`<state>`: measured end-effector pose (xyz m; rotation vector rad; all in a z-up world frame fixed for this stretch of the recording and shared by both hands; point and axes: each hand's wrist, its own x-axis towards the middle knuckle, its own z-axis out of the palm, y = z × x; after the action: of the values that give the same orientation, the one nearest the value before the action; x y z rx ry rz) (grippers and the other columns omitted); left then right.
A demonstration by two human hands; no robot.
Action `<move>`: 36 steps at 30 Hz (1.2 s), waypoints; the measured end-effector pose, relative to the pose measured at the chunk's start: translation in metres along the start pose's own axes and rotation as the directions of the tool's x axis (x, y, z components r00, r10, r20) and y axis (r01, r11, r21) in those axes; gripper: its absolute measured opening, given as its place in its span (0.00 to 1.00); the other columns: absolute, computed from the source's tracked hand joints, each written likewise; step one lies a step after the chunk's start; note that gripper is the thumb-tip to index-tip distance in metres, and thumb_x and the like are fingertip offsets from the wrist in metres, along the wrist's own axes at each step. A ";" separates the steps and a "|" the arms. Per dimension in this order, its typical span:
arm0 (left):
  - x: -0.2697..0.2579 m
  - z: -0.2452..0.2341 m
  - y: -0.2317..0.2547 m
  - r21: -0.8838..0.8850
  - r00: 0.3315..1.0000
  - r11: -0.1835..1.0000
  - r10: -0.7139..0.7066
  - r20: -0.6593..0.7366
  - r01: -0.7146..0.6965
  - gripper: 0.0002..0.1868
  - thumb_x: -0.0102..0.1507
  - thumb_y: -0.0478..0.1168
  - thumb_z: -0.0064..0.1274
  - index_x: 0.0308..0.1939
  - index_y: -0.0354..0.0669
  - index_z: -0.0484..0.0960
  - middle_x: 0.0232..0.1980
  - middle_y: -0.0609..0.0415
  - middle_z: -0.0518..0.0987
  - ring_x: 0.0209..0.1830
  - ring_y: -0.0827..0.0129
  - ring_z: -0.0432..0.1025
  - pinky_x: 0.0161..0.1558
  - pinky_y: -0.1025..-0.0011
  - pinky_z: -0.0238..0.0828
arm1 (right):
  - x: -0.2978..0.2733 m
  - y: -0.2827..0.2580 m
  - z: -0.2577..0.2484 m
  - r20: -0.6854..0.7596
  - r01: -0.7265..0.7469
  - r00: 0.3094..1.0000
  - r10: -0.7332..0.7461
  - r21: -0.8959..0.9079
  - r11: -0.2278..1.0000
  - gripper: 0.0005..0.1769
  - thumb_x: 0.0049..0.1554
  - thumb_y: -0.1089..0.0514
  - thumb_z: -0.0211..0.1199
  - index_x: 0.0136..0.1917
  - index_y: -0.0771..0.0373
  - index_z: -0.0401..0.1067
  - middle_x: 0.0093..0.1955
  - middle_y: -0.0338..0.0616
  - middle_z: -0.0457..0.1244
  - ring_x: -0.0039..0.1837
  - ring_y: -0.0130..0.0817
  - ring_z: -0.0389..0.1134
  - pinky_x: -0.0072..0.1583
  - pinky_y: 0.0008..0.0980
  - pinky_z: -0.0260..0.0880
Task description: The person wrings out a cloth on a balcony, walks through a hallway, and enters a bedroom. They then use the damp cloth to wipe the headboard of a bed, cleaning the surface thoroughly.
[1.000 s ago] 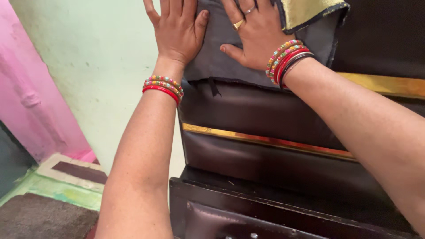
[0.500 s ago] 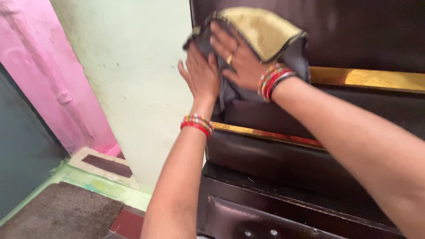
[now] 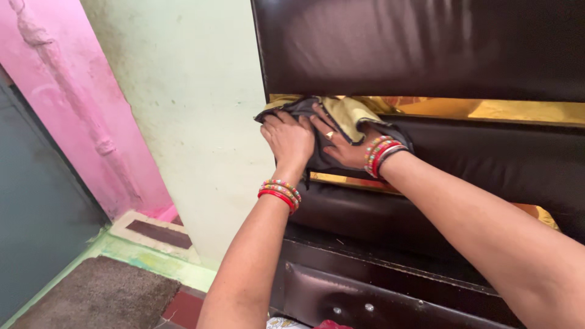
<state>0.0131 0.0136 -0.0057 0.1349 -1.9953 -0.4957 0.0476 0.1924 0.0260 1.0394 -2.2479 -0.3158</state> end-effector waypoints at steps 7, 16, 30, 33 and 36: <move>-0.009 -0.010 0.029 0.086 0.970 0.970 0.232 -0.073 -0.226 0.37 0.61 0.55 0.52 0.61 0.22 0.70 0.63 0.18 0.66 0.66 0.29 0.60 0.69 0.42 0.49 | -0.035 0.014 -0.015 -0.118 -0.053 0.992 0.051 -0.012 0.999 0.44 0.60 0.36 0.53 0.81 0.55 0.46 0.85 0.51 0.38 0.82 0.59 0.43 0.77 0.54 0.45; -0.049 -0.026 0.117 -0.101 0.907 0.904 0.420 0.036 -0.415 0.26 0.65 0.55 0.54 0.51 0.33 0.77 0.55 0.36 0.73 0.62 0.39 0.65 0.60 0.48 0.59 | -0.137 0.055 -0.025 -0.211 -0.341 0.921 0.327 -0.037 0.939 0.48 0.58 0.32 0.56 0.81 0.59 0.49 0.81 0.58 0.47 0.79 0.60 0.49 0.74 0.57 0.49; -0.112 -0.009 0.258 -0.258 0.782 0.743 0.616 -0.096 -0.617 0.23 0.62 0.49 0.55 0.59 0.45 0.79 0.57 0.42 0.73 0.61 0.46 0.66 0.55 0.54 0.62 | -0.281 0.111 -0.078 -0.338 -0.583 0.780 0.526 -0.089 0.807 0.41 0.52 0.39 0.68 0.70 0.67 0.66 0.70 0.59 0.58 0.70 0.60 0.60 0.69 0.56 0.59; -0.125 -0.007 0.290 -0.325 0.753 0.688 0.639 -0.153 -0.649 0.23 0.62 0.47 0.55 0.60 0.47 0.79 0.57 0.44 0.74 0.60 0.46 0.66 0.55 0.53 0.62 | -0.317 0.132 -0.076 -0.409 -0.589 0.742 0.531 -0.019 0.808 0.40 0.52 0.45 0.69 0.70 0.69 0.64 0.71 0.62 0.56 0.71 0.62 0.58 0.71 0.56 0.59; -0.136 -0.007 0.322 -0.392 0.725 0.624 0.658 -0.203 -0.676 0.23 0.62 0.46 0.55 0.61 0.48 0.79 0.57 0.44 0.74 0.58 0.48 0.66 0.57 0.53 0.62 | -0.350 0.153 -0.071 -0.467 -0.597 0.686 0.558 0.077 0.799 0.38 0.53 0.50 0.69 0.71 0.68 0.62 0.72 0.63 0.54 0.74 0.64 0.56 0.73 0.56 0.58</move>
<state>0.1203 0.3459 0.0125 -0.8660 -1.6716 -0.4271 0.1716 0.5594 -0.0062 0.2588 -1.9560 0.1181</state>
